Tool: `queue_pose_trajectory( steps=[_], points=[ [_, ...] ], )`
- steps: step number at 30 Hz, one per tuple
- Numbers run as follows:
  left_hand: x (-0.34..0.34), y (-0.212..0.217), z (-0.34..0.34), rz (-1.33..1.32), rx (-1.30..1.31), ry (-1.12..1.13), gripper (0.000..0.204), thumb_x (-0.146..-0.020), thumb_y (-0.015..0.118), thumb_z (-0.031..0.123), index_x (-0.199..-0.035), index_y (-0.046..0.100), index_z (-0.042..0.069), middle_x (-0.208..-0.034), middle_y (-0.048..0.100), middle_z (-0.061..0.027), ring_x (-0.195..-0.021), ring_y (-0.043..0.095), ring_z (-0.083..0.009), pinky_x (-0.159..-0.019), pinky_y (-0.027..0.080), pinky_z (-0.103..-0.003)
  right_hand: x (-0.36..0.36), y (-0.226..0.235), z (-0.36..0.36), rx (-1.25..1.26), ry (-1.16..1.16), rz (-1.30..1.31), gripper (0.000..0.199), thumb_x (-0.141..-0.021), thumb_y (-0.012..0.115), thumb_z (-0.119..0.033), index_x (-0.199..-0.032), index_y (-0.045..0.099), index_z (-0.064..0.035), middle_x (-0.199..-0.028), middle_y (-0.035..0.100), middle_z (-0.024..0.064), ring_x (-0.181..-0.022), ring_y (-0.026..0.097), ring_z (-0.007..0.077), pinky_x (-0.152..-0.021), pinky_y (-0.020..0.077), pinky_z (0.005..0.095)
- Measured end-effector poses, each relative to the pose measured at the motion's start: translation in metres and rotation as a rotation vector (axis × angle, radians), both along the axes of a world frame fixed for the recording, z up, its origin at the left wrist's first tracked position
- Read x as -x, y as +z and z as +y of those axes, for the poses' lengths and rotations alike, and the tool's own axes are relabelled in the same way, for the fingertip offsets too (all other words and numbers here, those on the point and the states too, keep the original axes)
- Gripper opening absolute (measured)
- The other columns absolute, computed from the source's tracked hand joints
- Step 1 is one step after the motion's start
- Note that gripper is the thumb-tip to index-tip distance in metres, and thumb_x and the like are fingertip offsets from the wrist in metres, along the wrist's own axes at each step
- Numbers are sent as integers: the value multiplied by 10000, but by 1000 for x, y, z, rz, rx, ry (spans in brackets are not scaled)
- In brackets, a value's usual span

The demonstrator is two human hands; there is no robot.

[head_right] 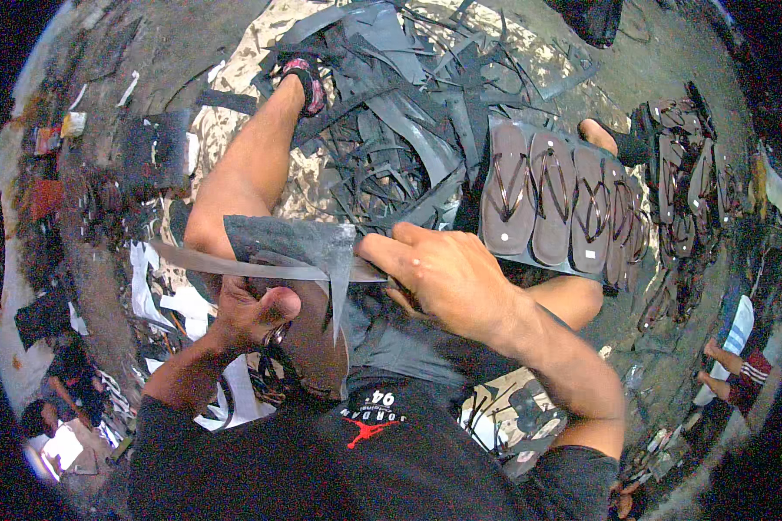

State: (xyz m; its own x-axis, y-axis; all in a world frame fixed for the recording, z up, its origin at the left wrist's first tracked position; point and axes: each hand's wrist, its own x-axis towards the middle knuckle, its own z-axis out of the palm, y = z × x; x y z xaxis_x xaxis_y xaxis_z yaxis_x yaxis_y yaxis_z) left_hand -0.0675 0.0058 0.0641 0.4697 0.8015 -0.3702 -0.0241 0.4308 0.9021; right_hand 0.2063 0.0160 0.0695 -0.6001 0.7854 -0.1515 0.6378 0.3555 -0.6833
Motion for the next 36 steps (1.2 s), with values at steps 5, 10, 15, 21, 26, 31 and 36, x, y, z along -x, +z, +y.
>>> queue_pose_trajectory(
  steps=[5,10,15,21,26,31,36],
  points=[
    [-9,5,10,-108,78,-112,374,-882,814,216,-1170,675,21,-1081,710,-30,-1011,623,-117,-901,498,-311,7,21,30,25,193,36,251,-834,674,-155,-1065,614,-74,-903,633,149,-800,667,407,-663,558,500],
    [-18,8,16,-48,72,-272,404,-886,809,260,-1170,671,9,-1050,713,-47,-983,631,-126,-889,507,-327,13,36,59,174,308,57,223,-789,691,-121,-989,653,-30,-906,707,195,-853,687,422,-736,570,520],
    [-39,6,24,105,200,-417,634,-922,676,566,-1232,627,15,-1051,691,-35,-850,626,-116,-806,510,-272,-9,36,82,231,456,-54,334,-779,691,-144,-1092,663,-32,-945,716,216,-899,679,443,-784,565,512],
    [-15,26,-1,-766,202,70,1038,-861,453,840,-1554,276,87,-1452,482,-123,-1330,447,-235,-1148,281,-577,-81,-29,-6,-472,-410,240,604,-707,756,-66,-1291,607,-24,-1059,699,203,-979,691,357,-910,524,426],
    [-78,-32,-2,-504,-66,551,619,-932,688,373,-1435,434,117,-1354,555,-75,-1249,541,-262,-1093,414,-505,-3,-48,-45,-221,-407,412,422,-805,716,-37,-1204,589,16,-894,682,167,-788,702,353,-705,547,400],
    [-88,-49,-16,-438,251,731,517,-980,602,534,-1293,583,124,-1190,679,-37,-1070,652,-224,-944,528,-427,2,-69,-87,-47,-556,381,462,-783,731,-7,-1226,602,-43,-1023,688,166,-915,697,357,-758,556,401],
    [-77,-51,-36,-387,383,747,463,-1001,626,430,-1318,523,109,-1177,650,-70,-1043,669,-207,-895,574,-390,-2,-97,-115,-11,-555,141,450,-762,728,-13,-1194,608,-48,-1041,680,170,-932,680,380,-765,555,418]
  ],
)
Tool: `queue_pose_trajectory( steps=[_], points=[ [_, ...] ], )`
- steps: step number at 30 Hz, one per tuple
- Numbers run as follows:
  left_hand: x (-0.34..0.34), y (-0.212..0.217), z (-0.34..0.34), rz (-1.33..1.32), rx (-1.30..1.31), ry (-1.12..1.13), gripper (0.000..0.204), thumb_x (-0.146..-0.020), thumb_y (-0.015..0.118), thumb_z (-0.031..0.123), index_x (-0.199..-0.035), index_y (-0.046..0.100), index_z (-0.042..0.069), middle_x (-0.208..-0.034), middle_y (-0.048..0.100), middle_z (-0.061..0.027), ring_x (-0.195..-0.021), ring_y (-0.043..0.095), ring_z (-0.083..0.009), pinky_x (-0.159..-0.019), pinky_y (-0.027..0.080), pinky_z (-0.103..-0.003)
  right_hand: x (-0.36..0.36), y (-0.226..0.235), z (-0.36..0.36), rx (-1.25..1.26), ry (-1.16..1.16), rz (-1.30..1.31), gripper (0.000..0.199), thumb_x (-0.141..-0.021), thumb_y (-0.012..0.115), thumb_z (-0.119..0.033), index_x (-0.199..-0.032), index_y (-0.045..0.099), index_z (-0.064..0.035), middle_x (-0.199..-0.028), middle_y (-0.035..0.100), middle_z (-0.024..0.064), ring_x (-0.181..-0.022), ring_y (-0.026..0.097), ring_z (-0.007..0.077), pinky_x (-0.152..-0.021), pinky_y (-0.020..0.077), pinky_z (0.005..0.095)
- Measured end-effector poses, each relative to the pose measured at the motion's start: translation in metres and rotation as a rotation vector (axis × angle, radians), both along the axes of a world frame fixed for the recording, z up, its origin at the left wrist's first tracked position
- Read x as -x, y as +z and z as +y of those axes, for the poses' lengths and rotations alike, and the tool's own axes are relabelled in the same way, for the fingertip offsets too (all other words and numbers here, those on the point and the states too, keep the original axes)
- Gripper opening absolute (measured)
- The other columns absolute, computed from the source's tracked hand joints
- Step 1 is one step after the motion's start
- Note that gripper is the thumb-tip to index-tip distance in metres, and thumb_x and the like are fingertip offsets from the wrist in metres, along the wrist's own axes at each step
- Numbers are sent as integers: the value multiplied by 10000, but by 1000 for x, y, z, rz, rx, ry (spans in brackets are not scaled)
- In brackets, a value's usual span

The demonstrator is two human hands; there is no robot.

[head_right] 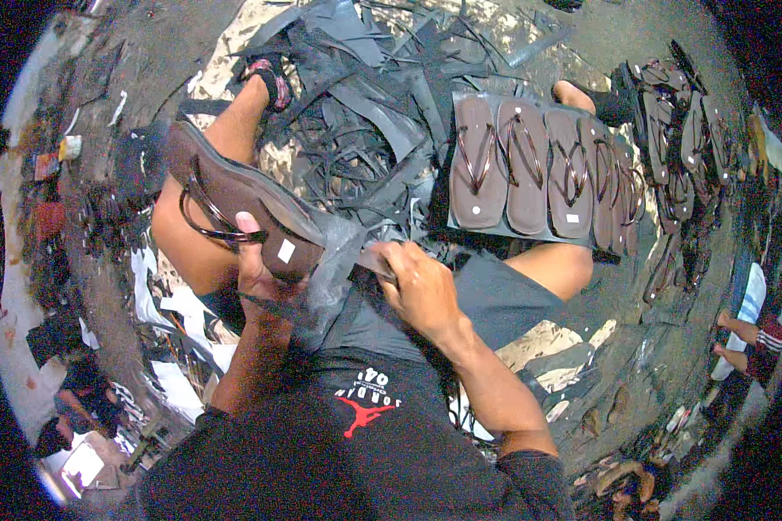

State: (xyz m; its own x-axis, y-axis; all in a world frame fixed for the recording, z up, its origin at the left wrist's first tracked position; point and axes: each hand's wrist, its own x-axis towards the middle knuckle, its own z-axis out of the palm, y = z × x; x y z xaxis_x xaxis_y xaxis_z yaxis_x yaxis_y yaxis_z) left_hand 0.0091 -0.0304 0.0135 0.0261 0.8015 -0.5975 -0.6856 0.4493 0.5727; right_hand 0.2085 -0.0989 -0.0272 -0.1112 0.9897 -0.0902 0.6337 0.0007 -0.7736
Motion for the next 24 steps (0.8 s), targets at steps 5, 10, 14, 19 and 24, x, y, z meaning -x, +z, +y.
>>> queue_pose_trajectory(
  steps=[5,10,14,19,24],
  points=[
    [24,-18,-14,-22,-23,-127,465,-948,712,399,-1287,549,126,-1114,668,-40,-951,695,-188,-794,612,-351,27,28,54,48,66,19,428,-772,722,-87,-1177,585,-62,-1006,676,183,-918,678,396,-758,547,455],
    [27,-31,-11,-151,51,-23,552,-888,781,402,-1300,546,120,-1142,660,-37,-987,686,-196,-841,609,-379,31,34,89,1,234,147,397,-797,701,-160,-1161,573,-67,-971,677,181,-917,677,403,-759,540,479],
    [37,-26,-9,-197,56,-135,658,-851,810,430,-1344,526,101,-1205,641,-57,-1098,649,-227,-967,554,-427,43,36,117,24,304,140,314,-829,651,-211,-1094,555,-73,-955,671,188,-927,670,416,-753,532,495],
    [31,-13,-14,-158,50,-89,618,-845,824,360,-1331,545,99,-1183,658,-61,-1080,656,-238,-942,563,-437,77,10,149,-123,251,156,163,-945,540,-230,-1032,553,-93,-885,657,201,-867,679,443,-693,534,547],
    [30,-19,-10,-172,-4,-47,596,-877,774,459,-1300,570,93,-1173,681,-70,-1079,656,-262,-975,538,-439,118,-5,194,-246,108,165,196,-948,560,-237,-1091,552,-104,-940,641,221,-859,686,454,-686,548,546]
  ],
)
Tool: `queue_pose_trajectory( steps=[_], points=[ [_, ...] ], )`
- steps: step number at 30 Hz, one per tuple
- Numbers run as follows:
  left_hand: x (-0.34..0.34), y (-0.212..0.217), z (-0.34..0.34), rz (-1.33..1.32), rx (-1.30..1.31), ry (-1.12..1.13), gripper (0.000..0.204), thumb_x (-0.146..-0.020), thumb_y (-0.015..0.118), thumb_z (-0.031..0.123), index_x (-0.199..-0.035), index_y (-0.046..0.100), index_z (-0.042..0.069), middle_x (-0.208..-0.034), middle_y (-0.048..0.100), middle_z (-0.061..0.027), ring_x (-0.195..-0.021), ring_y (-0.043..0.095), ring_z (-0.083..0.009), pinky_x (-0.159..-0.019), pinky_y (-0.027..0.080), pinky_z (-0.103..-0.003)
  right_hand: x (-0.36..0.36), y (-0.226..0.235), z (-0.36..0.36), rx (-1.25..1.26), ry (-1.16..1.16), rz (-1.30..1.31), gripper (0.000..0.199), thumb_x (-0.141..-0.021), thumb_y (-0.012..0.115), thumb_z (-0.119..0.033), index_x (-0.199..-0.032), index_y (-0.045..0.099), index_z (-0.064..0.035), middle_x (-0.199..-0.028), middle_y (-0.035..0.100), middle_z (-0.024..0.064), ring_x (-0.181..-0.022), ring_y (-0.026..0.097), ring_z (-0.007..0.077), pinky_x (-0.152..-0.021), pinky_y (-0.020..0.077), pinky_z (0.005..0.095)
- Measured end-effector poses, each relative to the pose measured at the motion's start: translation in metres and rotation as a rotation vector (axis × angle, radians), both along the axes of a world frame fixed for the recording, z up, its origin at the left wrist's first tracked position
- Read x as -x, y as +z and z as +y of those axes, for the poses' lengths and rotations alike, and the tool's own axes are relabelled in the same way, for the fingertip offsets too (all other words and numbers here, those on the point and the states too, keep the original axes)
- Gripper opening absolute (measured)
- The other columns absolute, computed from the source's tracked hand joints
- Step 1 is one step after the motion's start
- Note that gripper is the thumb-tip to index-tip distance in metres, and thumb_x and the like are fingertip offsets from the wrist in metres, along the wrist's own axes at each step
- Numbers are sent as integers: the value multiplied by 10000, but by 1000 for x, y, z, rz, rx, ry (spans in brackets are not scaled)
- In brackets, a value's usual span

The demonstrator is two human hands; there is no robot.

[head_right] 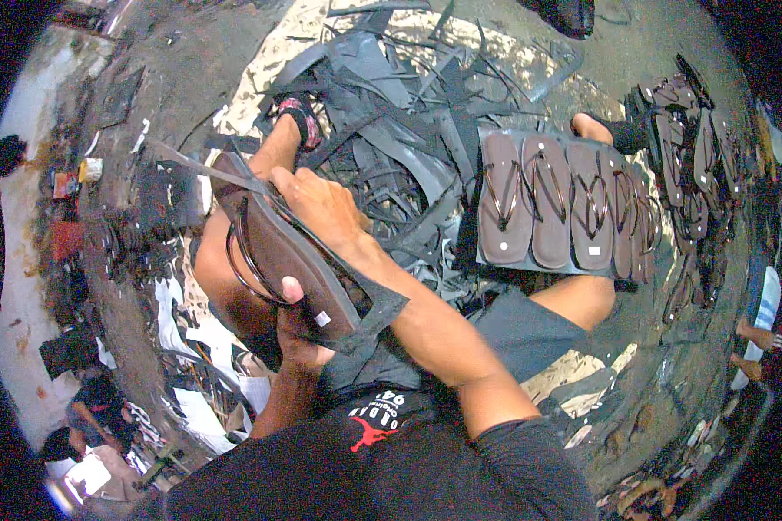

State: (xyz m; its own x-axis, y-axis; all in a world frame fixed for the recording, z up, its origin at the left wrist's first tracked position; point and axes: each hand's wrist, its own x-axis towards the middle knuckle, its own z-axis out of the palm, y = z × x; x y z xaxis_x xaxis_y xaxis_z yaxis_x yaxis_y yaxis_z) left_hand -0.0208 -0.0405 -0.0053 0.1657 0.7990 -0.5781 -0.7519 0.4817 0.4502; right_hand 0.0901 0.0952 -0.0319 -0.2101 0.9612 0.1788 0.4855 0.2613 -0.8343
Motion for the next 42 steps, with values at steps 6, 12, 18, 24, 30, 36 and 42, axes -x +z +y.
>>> queue_pose_trajectory(
  steps=[6,12,18,24,30,36,42],
  points=[
    [25,-48,-40,365,-106,-34,656,-845,796,471,-1304,519,93,-1091,651,-45,-911,672,-257,-838,582,-441,6,1,89,60,-151,32,339,-881,692,-258,-1165,622,-85,-982,720,217,-935,690,429,-808,548,515],
    [20,19,1,824,-243,-215,334,-903,716,109,-1198,589,18,-1023,655,-28,-915,625,-150,-885,513,-319,-77,58,48,308,41,448,380,-931,712,-388,-976,674,-12,-777,715,141,-738,708,205,-682,552,394],
    [8,57,56,475,-542,-195,610,-1004,563,504,-1272,530,-43,-1132,664,-118,-977,656,-168,-854,543,-314,-79,86,-68,369,22,560,430,-956,712,-316,-1193,610,28,-915,720,171,-837,690,189,-773,545,367],
    [11,81,56,654,-429,-514,456,-1005,614,472,-1137,598,35,-928,648,-20,-784,617,-93,-690,518,-255,-79,50,-123,-55,-106,294,301,-945,710,-151,-1183,609,4,-915,677,121,-748,665,195,-653,527,340],
    [24,77,44,522,-256,-497,456,-1003,611,480,-1131,590,42,-898,619,2,-776,598,-94,-703,514,-261,-72,-13,-169,-7,-136,22,402,-789,722,26,-1167,631,-75,-896,629,143,-758,649,319,-664,526,391],
    [29,72,44,574,-409,-554,479,-996,628,457,-1158,595,7,-923,642,-19,-796,604,-110,-740,520,-278,-75,37,-110,-25,18,-111,467,-764,725,-1,-1198,610,-129,-886,569,123,-796,639,335,-670,527,429],
    [46,65,42,624,-554,-666,372,-1011,645,327,-1183,615,-2,-1012,679,-19,-919,619,-123,-819,504,-281,-88,85,-82,143,314,-265,375,-816,718,-119,-1156,561,-121,-910,579,142,-811,650,390,-679,546,487]
  ],
)
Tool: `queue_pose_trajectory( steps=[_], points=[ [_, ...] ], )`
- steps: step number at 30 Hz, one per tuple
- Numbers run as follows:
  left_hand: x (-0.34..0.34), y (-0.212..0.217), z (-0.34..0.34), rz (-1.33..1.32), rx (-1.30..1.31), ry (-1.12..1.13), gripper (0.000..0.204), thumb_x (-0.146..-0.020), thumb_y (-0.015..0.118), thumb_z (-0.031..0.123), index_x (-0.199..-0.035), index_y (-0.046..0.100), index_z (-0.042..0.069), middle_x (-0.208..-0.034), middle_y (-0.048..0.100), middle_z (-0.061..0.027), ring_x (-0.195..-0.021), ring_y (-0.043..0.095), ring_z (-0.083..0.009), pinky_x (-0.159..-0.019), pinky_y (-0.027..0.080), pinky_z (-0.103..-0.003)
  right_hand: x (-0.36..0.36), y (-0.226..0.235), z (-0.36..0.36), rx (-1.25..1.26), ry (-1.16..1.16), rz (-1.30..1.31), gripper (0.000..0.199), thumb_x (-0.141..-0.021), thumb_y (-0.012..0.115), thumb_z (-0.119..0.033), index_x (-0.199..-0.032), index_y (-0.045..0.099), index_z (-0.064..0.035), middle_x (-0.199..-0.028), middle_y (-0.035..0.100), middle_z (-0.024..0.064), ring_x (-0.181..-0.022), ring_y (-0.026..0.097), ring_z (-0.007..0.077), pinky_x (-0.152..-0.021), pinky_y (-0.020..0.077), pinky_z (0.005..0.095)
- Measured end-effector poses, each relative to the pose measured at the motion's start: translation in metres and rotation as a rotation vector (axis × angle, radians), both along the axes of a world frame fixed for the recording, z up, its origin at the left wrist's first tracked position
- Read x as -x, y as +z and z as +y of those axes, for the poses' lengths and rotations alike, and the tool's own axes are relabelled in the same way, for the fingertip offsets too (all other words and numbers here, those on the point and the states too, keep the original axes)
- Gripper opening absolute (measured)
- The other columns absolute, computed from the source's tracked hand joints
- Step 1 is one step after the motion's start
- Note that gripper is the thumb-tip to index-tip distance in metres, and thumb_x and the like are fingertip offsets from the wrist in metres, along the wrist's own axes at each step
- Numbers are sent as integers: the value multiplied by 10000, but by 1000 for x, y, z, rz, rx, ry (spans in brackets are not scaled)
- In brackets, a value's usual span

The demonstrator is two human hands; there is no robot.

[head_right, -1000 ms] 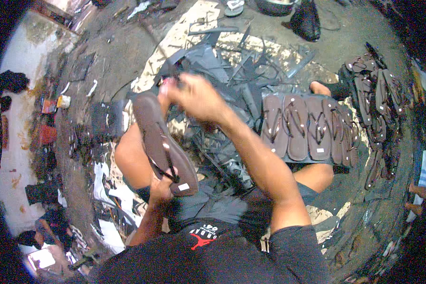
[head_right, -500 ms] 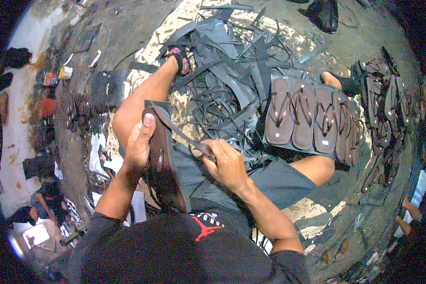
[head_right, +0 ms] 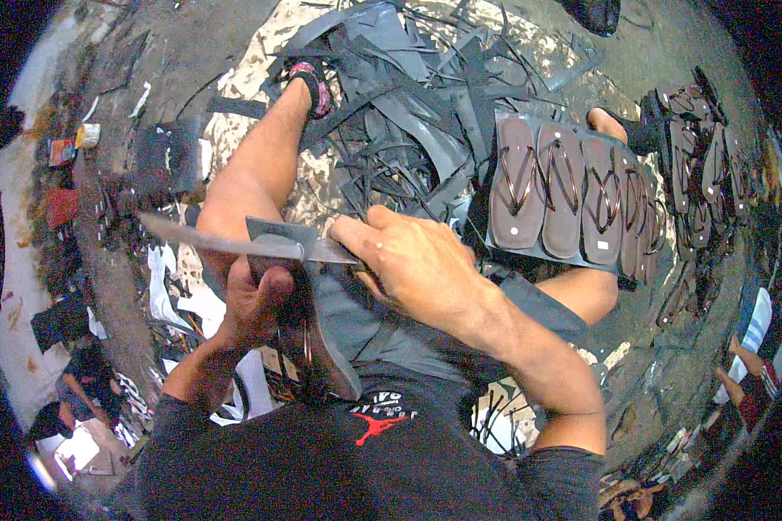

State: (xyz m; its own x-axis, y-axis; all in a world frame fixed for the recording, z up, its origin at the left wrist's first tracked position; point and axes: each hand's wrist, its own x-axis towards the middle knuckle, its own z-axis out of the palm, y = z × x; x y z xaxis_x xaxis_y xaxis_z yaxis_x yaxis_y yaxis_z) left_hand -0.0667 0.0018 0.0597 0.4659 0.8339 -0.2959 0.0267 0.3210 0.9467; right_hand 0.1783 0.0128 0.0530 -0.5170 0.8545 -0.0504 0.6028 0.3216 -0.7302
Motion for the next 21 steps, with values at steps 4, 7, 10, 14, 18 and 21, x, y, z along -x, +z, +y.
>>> queue_pose_trajectory(
  steps=[4,7,10,14,18,21],
  points=[
    [2,1,2,-24,33,-46,378,-976,706,291,-1207,613,6,-1076,670,-22,-985,605,-122,-874,495,-294,-2,27,25,96,165,-26,219,-887,646,-163,-1068,551,-86,-894,635,181,-808,676,444,-688,552,543],
    [0,7,1,-43,129,-76,423,-944,743,341,-1185,618,16,-1049,667,-19,-960,595,-110,-865,488,-289,-6,34,43,119,323,36,202,-880,640,-153,-1035,580,-37,-849,684,202,-849,685,432,-724,555,544],
    [0,4,5,8,167,-139,410,-952,734,345,-1163,617,12,-1023,651,-14,-933,574,-102,-839,482,-288,-2,44,60,208,416,-41,224,-873,640,-143,-1064,593,-37,-850,694,221,-862,685,436,-740,550,552],
    [-3,2,5,-33,192,-220,389,-963,720,338,-1143,612,10,-1008,631,-15,-919,556,-116,-823,476,-297,0,27,60,200,466,152,252,-858,628,-132,-1100,619,-63,-900,708,234,-881,684,452,-774,549,551],
    [-14,2,10,67,79,-366,419,-970,701,362,-1159,592,5,-1024,625,-38,-945,560,-140,-846,480,-318,-5,31,66,246,527,28,252,-838,622,-137,-1076,622,-55,-892,707,236,-868,683,450,-770,550,534],
    [-31,8,18,155,159,-477,476,-986,644,430,-1186,580,3,-1052,629,-58,-980,570,-160,-888,480,-334,-20,31,72,330,618,-42,267,-813,621,-135,-1061,617,-35,-884,700,241,-866,680,434,-746,530,528]
  ],
)
